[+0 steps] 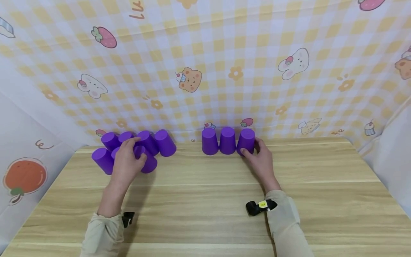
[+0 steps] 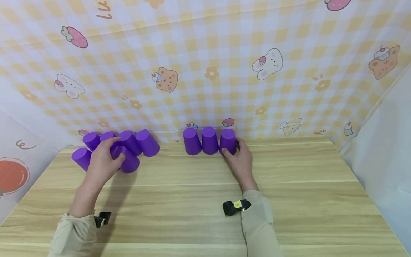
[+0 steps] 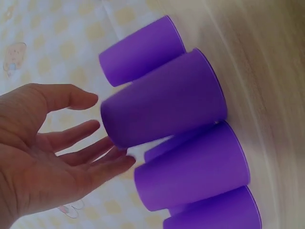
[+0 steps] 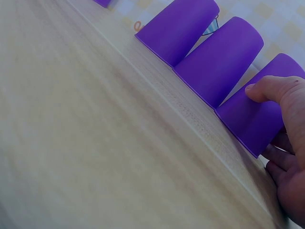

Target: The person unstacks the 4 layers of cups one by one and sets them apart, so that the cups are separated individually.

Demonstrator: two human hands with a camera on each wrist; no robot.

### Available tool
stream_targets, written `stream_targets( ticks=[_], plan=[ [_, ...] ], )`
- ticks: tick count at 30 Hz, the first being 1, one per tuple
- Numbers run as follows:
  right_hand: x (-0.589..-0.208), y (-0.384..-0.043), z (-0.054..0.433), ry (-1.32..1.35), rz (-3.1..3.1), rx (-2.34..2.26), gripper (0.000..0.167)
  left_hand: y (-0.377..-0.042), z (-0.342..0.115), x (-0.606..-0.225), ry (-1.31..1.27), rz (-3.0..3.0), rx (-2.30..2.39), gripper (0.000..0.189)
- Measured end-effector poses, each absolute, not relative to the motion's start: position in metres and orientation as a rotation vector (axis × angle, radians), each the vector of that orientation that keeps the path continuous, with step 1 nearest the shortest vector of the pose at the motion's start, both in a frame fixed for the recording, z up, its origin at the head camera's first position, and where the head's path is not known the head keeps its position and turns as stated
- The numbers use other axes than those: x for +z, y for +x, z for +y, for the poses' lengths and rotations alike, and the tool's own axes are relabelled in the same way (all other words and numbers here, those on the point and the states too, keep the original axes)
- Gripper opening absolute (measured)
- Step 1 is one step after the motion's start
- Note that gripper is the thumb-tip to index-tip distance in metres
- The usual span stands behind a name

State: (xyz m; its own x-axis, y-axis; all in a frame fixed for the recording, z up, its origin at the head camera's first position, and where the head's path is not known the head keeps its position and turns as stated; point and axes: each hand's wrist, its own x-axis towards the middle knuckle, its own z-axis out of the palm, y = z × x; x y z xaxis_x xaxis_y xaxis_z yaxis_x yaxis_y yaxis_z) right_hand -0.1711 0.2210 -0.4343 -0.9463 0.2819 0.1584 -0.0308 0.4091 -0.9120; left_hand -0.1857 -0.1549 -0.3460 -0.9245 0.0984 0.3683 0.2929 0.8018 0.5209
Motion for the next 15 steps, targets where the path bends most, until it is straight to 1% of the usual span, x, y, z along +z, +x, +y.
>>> stream_targets(
  ticks=[6,15],
  plan=[
    [-0.435,-0.171,0.221,-0.215,-2.385,1.538,0.064,-0.182,-0.143,-0.342,-0.298,-2.514,-0.892,0.041],
    [-0.435,-0.171,0.221,-0.215,-2.382,1.544,0.063,-0.176,-0.110,-0.337,-0.454,-2.405,-1.020,0.036]
  ],
)
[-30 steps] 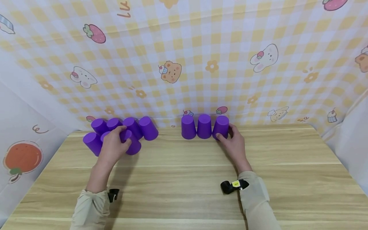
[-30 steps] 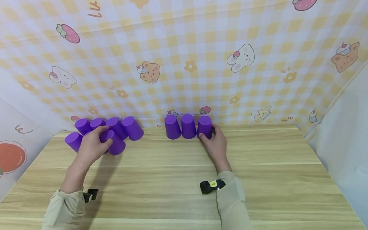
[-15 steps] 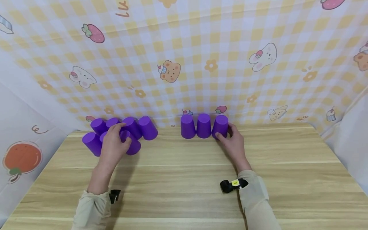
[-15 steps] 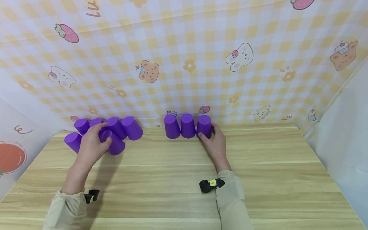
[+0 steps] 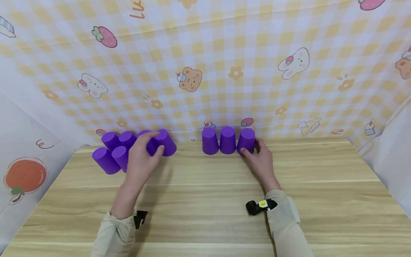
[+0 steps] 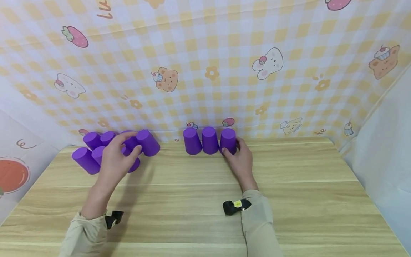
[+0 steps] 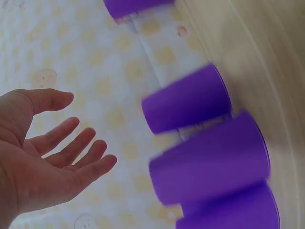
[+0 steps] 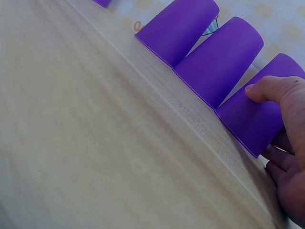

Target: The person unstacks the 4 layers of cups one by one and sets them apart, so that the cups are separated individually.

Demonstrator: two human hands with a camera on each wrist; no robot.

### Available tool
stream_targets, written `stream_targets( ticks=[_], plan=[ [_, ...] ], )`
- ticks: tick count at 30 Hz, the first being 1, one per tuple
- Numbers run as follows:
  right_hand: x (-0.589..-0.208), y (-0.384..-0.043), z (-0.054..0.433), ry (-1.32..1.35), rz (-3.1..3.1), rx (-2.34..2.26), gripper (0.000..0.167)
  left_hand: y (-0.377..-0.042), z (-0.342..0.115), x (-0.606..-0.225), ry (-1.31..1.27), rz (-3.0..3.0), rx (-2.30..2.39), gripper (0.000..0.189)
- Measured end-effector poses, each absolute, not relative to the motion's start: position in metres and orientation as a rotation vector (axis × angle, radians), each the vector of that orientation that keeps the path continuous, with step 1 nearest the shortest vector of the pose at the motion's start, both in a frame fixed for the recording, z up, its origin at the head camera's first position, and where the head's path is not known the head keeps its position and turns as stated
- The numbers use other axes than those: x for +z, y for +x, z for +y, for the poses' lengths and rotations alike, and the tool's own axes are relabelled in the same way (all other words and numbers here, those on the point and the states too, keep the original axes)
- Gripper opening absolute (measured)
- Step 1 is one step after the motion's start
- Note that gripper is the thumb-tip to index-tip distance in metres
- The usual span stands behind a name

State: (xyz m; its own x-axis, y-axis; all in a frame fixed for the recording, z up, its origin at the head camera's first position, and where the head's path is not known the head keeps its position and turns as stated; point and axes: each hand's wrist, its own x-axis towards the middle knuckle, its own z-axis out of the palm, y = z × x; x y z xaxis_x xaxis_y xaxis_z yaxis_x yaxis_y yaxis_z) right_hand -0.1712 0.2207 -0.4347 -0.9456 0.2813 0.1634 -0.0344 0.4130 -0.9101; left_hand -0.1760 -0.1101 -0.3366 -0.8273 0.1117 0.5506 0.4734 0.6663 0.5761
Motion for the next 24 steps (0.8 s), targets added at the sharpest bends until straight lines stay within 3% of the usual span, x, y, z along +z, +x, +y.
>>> stream_targets(
  ticks=[24],
  plan=[
    [-0.436,-0.172,0.221,-0.217,-2.370,1.546,0.064,-0.195,-0.021,-0.344,-0.522,-2.630,-1.313,0.046]
  ],
)
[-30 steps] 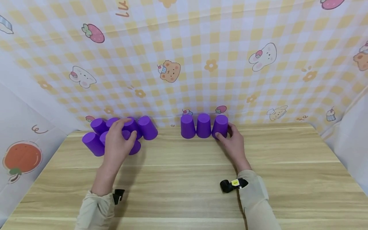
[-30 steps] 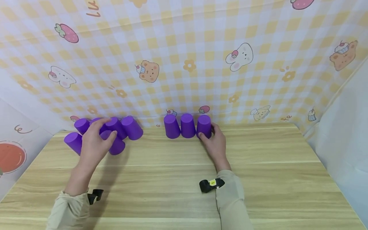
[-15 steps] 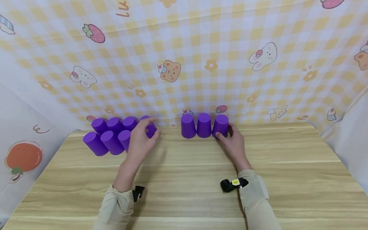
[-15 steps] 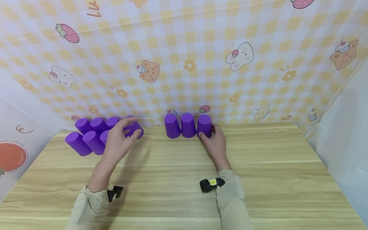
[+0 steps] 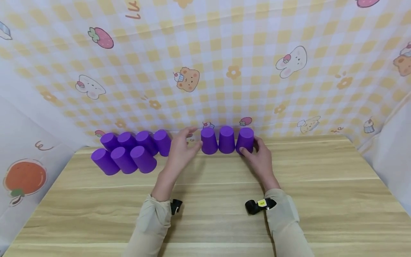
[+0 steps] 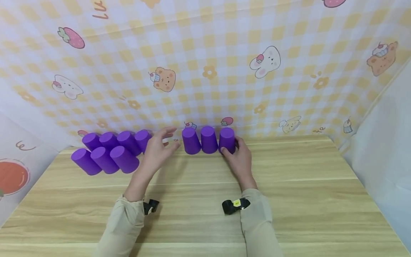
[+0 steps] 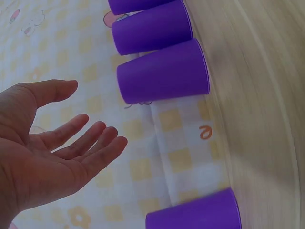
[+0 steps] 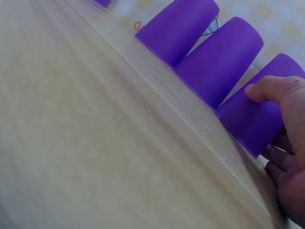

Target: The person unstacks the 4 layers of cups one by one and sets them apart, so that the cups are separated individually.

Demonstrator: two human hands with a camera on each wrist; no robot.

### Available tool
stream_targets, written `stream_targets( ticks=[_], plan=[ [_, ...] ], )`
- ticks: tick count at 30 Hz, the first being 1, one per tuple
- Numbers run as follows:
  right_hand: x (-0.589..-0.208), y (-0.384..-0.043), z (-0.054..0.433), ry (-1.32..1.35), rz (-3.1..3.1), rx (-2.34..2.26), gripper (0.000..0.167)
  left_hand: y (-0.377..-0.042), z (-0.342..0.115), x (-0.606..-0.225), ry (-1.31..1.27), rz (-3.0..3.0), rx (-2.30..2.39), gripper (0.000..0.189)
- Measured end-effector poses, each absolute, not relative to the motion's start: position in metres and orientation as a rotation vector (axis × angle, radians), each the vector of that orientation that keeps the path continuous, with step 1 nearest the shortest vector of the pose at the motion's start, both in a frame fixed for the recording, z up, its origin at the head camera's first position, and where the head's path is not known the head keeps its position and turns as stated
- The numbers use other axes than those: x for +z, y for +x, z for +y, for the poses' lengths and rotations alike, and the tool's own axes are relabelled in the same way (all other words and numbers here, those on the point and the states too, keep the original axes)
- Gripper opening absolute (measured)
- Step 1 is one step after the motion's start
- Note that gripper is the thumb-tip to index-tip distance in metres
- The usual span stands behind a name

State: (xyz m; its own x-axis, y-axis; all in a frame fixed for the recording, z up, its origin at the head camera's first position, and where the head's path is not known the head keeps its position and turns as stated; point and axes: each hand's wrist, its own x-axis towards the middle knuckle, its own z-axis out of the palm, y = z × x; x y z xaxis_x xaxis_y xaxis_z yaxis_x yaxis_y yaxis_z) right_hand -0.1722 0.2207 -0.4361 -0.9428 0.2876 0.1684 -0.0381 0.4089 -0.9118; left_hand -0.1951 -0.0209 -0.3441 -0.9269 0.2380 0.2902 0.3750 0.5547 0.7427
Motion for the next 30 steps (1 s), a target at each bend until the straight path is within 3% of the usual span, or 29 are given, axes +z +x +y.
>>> stream_targets(
  ticks=[13,30],
  plan=[
    [-0.436,-0.171,0.219,-0.247,-2.372,1.555,0.064,-0.220,0.005,-0.363,-0.578,-2.649,-1.277,0.054],
    [-0.433,-0.171,0.220,-0.237,-2.384,1.576,0.064,-0.225,0.005,-0.372,-0.547,-2.630,-1.297,0.044]
  ],
)
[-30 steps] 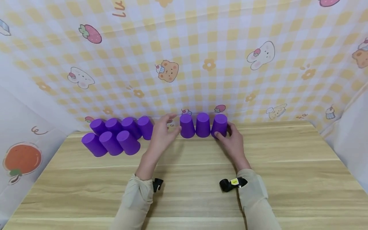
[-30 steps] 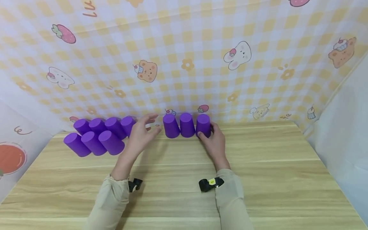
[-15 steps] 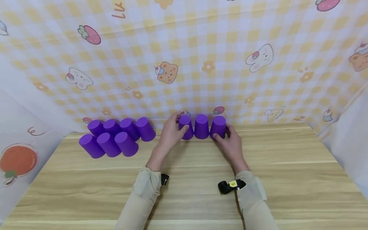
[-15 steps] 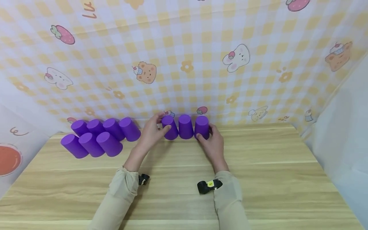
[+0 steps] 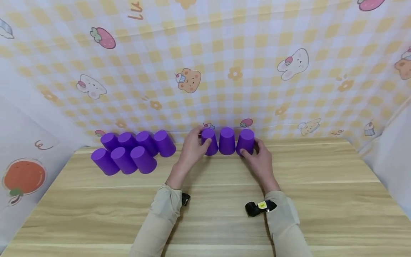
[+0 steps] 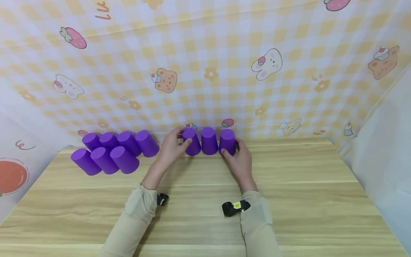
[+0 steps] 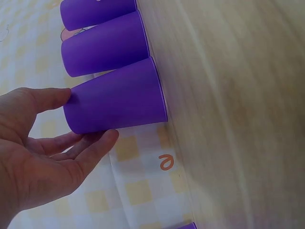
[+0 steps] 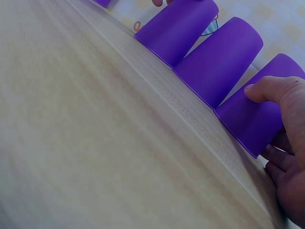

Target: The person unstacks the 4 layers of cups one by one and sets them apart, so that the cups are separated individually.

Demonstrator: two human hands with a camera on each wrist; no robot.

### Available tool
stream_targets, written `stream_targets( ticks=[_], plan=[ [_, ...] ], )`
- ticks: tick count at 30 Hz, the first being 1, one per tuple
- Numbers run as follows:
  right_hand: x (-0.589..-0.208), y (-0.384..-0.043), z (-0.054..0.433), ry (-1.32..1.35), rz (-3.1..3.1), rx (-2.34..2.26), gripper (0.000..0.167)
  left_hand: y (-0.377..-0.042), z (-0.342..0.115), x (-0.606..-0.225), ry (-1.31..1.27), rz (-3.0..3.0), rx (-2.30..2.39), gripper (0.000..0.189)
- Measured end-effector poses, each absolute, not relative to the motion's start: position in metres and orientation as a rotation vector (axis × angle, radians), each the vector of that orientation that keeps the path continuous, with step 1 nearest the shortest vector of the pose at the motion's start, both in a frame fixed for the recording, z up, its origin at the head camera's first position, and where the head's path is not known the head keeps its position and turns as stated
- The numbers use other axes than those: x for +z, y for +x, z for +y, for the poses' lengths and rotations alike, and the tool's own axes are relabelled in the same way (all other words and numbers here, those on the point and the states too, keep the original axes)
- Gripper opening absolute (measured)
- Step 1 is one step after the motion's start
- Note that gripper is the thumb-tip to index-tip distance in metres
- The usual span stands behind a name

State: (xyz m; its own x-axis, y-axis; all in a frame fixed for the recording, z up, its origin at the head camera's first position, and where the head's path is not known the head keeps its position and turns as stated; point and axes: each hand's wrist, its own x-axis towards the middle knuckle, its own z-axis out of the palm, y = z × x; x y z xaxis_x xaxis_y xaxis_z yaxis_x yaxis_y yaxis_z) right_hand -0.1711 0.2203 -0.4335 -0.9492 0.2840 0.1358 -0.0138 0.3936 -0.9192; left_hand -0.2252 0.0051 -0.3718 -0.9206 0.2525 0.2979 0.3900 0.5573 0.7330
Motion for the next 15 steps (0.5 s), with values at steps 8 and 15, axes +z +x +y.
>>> stream_targets(
  ticks=[8,15],
  plan=[
    [-0.436,-0.171,0.220,-0.237,-2.393,1.569,0.064,-0.224,0.000,-0.367,-0.522,-2.654,-1.311,0.042],
    [-0.437,-0.172,0.221,-0.226,-2.392,1.555,0.064,-0.225,-0.005,-0.361,-0.526,-2.639,-1.370,0.040]
  ],
)
